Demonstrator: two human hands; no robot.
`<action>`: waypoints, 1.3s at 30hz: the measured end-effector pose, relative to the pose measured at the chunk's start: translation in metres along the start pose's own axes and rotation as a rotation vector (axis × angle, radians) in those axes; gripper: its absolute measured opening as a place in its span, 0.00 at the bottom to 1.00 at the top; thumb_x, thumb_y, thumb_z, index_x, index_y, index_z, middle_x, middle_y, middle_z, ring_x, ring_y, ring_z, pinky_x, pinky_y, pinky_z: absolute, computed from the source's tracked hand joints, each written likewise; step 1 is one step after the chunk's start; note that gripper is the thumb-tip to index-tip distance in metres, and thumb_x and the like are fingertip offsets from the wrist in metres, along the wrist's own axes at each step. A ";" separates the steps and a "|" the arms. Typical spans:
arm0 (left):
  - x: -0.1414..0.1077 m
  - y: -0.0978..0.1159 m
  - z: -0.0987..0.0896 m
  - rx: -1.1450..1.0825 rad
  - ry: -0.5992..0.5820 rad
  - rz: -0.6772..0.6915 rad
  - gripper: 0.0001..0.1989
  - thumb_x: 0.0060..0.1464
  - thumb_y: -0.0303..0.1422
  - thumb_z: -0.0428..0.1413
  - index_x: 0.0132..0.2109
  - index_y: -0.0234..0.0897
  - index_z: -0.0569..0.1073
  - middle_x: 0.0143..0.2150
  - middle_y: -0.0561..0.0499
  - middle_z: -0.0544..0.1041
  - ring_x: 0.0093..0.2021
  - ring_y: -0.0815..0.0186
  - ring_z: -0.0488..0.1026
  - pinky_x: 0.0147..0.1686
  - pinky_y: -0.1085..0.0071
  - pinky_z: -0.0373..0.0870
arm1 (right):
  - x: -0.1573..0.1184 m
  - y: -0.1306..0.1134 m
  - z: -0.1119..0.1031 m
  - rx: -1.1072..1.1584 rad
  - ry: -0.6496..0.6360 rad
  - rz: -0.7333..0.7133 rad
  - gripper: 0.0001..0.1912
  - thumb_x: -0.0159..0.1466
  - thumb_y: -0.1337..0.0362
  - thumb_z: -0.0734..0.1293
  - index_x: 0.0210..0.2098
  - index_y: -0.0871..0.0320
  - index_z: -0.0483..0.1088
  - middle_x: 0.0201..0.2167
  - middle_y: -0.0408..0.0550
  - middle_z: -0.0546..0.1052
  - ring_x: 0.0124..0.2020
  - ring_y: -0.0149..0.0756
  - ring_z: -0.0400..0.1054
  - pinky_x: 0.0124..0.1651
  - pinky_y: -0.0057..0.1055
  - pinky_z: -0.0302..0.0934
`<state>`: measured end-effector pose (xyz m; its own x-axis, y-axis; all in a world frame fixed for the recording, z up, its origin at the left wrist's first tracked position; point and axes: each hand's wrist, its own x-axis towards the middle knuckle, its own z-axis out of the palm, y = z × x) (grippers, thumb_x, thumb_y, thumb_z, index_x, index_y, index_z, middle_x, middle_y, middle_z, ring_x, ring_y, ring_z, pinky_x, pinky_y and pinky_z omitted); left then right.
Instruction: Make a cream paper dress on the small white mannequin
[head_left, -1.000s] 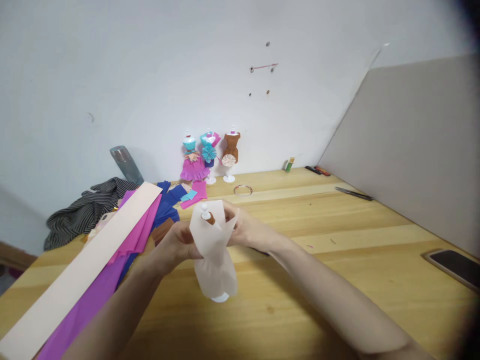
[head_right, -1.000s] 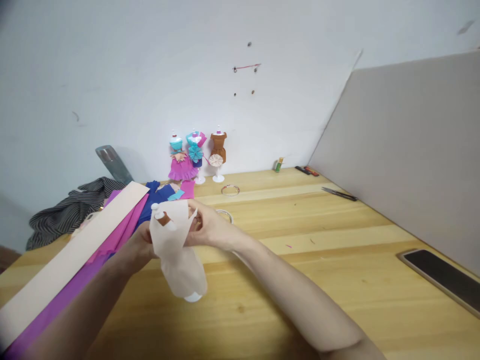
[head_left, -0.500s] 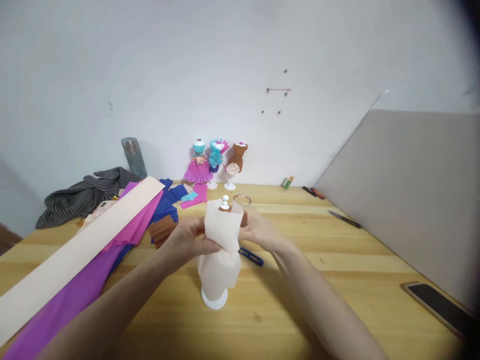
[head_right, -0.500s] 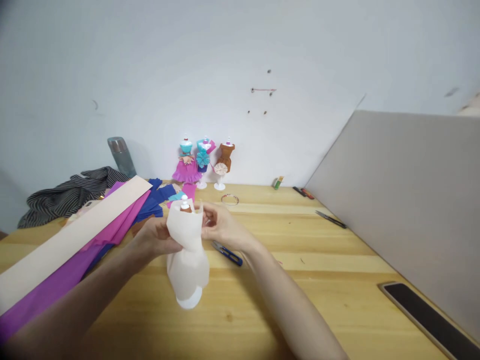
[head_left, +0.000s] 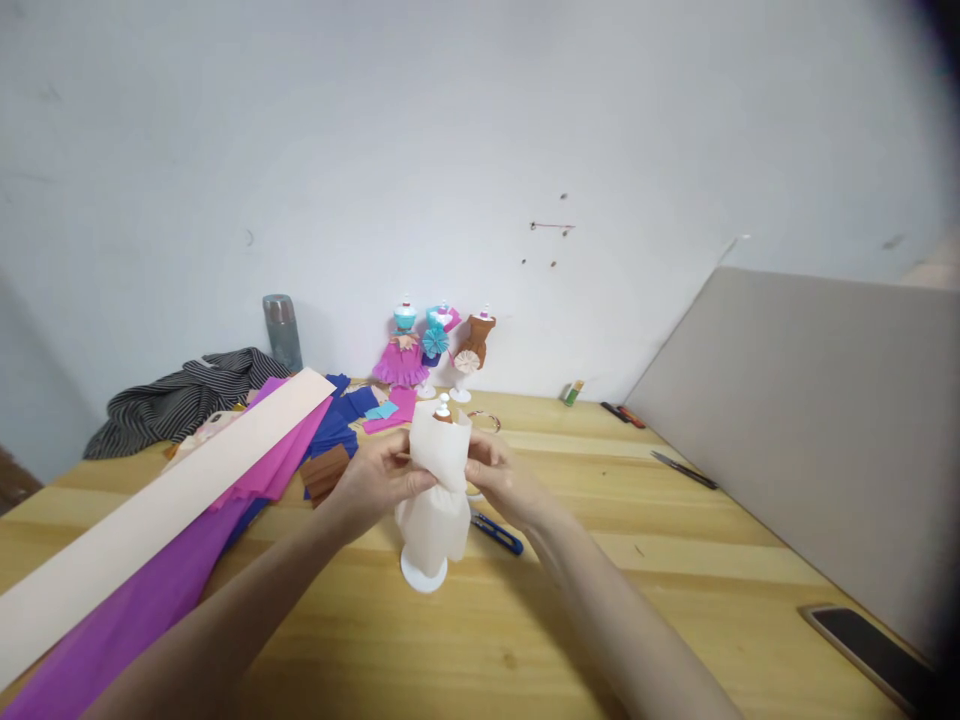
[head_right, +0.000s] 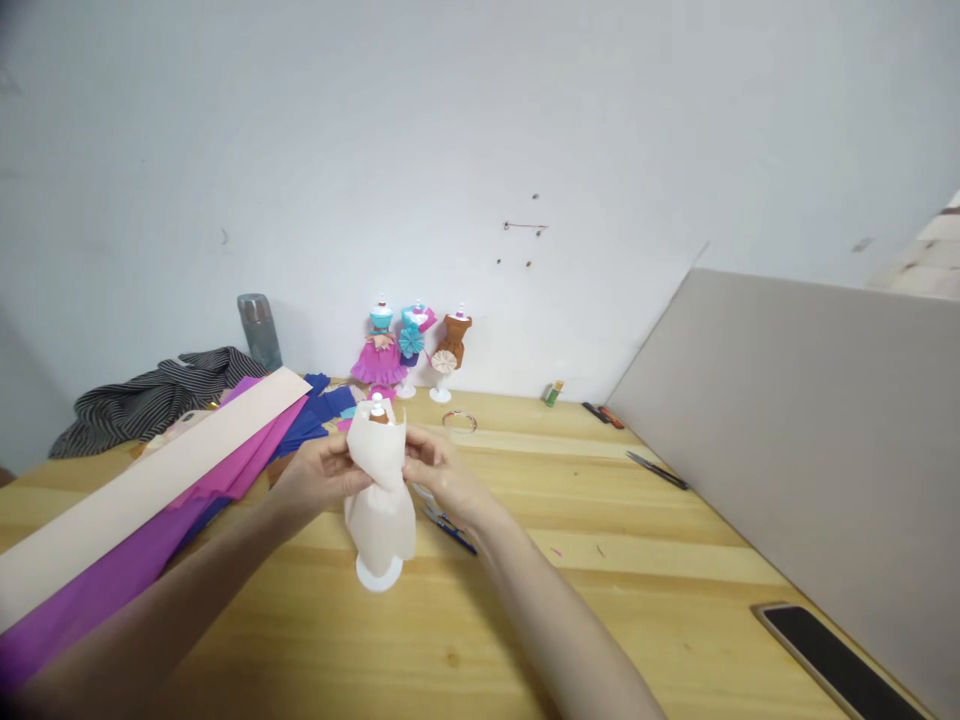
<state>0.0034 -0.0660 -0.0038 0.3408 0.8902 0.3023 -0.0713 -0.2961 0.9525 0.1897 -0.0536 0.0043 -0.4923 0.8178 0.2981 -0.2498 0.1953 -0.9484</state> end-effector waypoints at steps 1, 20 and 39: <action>0.000 0.003 0.000 0.048 -0.001 0.023 0.19 0.45 0.38 0.64 0.43 0.32 0.77 0.43 0.43 0.80 0.44 0.57 0.76 0.46 0.65 0.71 | 0.000 -0.001 0.000 0.006 0.011 -0.006 0.26 0.47 0.48 0.76 0.39 0.57 0.75 0.34 0.48 0.78 0.39 0.39 0.70 0.44 0.33 0.62; -0.003 0.013 0.005 0.098 0.185 0.032 0.21 0.44 0.36 0.64 0.46 0.32 0.74 0.47 0.43 0.79 0.46 0.57 0.76 0.46 0.66 0.71 | -0.004 -0.012 -0.009 -0.018 0.254 -0.141 0.14 0.50 0.58 0.75 0.30 0.57 0.70 0.24 0.41 0.71 0.26 0.30 0.63 0.32 0.27 0.58; -0.002 0.011 -0.011 -0.337 -0.202 0.019 0.40 0.46 0.34 0.66 0.64 0.41 0.58 0.62 0.39 0.67 0.58 0.49 0.67 0.53 0.60 0.65 | -0.008 -0.010 -0.015 0.026 0.035 -0.026 0.16 0.47 0.60 0.77 0.35 0.57 0.78 0.31 0.45 0.81 0.33 0.34 0.74 0.41 0.30 0.65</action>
<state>-0.0080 -0.0673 0.0067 0.5119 0.7897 0.3381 -0.3719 -0.1511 0.9159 0.2087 -0.0544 0.0097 -0.4561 0.8311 0.3183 -0.2839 0.2031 -0.9371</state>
